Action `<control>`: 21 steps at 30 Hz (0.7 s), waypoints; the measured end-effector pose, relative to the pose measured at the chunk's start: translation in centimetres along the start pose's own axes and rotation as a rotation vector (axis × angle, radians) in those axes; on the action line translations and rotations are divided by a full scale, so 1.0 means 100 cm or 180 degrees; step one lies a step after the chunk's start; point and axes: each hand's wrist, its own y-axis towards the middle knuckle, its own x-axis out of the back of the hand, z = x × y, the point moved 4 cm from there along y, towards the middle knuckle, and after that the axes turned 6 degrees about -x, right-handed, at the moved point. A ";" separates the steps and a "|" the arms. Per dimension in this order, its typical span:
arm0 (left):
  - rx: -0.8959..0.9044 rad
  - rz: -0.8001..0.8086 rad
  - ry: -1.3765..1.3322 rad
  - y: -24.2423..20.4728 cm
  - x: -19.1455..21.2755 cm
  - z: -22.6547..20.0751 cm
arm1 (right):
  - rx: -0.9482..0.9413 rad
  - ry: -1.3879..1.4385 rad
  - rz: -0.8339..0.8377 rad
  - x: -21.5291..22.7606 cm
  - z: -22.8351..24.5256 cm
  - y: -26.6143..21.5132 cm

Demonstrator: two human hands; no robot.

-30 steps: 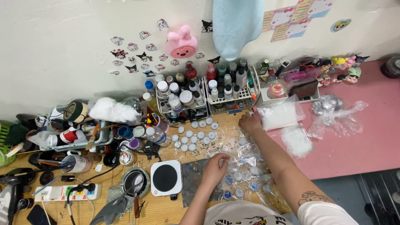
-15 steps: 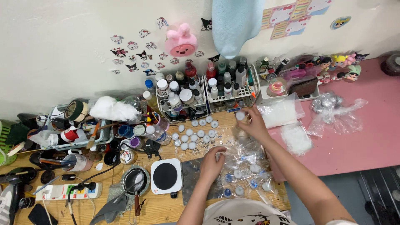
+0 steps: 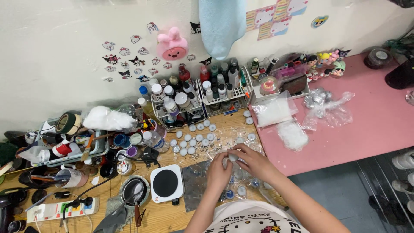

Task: Placing candle wicks into small plastic containers.

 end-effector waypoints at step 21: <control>0.0283 -0.0083 -0.0249 -0.012 0.014 -0.022 | 0.0043 0.0226 0.0117 0.007 0.015 -0.010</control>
